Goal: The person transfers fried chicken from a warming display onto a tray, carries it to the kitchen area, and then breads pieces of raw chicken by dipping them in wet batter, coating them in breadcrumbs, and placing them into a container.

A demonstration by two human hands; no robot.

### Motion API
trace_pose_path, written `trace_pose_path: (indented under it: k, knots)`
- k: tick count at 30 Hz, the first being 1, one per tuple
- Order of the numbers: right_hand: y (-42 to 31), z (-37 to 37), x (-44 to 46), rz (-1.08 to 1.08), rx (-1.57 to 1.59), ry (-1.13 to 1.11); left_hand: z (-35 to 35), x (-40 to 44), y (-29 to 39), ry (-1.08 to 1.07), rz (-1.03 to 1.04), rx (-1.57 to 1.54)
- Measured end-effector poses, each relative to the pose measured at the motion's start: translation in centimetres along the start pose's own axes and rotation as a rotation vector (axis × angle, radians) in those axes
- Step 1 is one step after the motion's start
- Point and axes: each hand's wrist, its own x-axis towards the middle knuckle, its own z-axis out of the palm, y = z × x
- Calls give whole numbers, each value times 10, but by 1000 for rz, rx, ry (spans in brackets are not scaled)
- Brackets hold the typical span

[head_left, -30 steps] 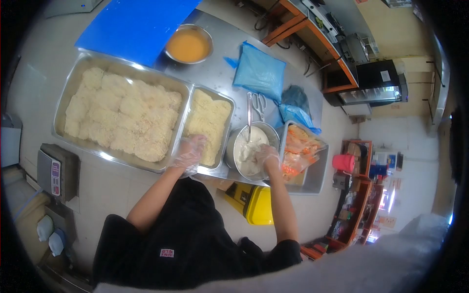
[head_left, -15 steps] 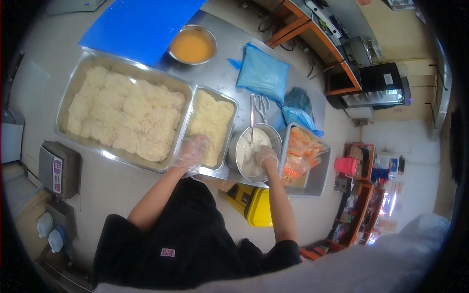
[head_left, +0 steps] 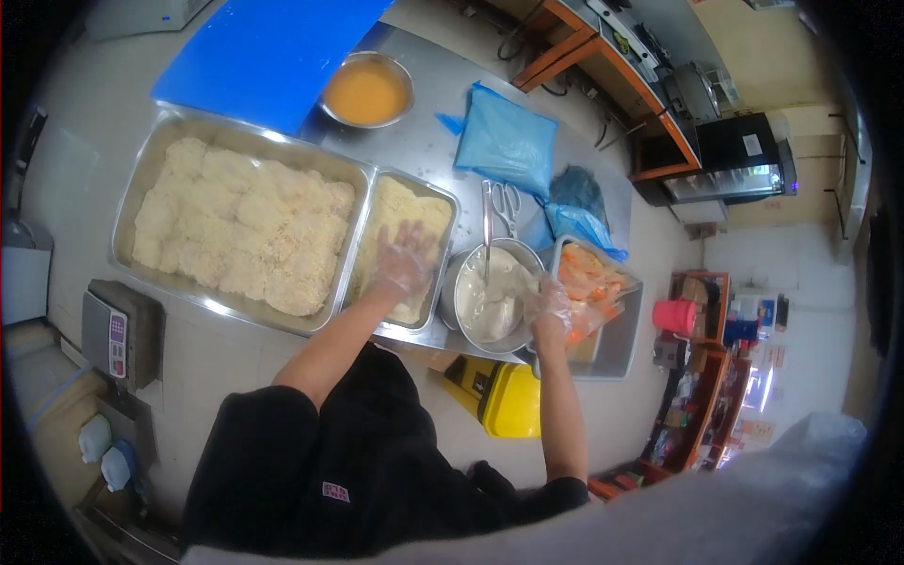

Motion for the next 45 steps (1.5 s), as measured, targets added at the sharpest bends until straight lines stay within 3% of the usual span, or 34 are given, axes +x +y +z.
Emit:
trace_pose_path:
  k: [2,5,8,11,14,20,23,26,29,34,38,45]
  knots:
    - [9,18,3,-45,-91,-74,1,21,-14,41,20,50]
    - [22,71,0,-193,3,-116,34,64,-37,255,-107,121]
    - [1,61,-12,-239,-172,-358,9,52,-35,185,-159,41]
    - [2,50,-19,-241,-42,-319,13,26,-22,132,-156,47]
    - [-36,-36,-13,37,-35,-459,-3,-11,-3,-2,-154,-4]
    - [-11,-70,-10,156,189,-351,39,-37,-9,55,-63,37]
    - [6,-89,-17,50,404,-171,44,-32,-9,96,-54,63]
    - [13,-107,-20,88,480,-202,27,-27,-2,98,-103,24]
    - [7,-74,-20,-71,423,-127,13,-4,2,184,-84,18]
    - [2,-41,-2,-13,311,-201,5,49,-14,206,-143,50]
    - [4,-62,-3,0,290,-214,16,11,-8,86,-125,70]
    - [29,-28,5,-125,300,-74,21,-61,3,-13,-43,137]
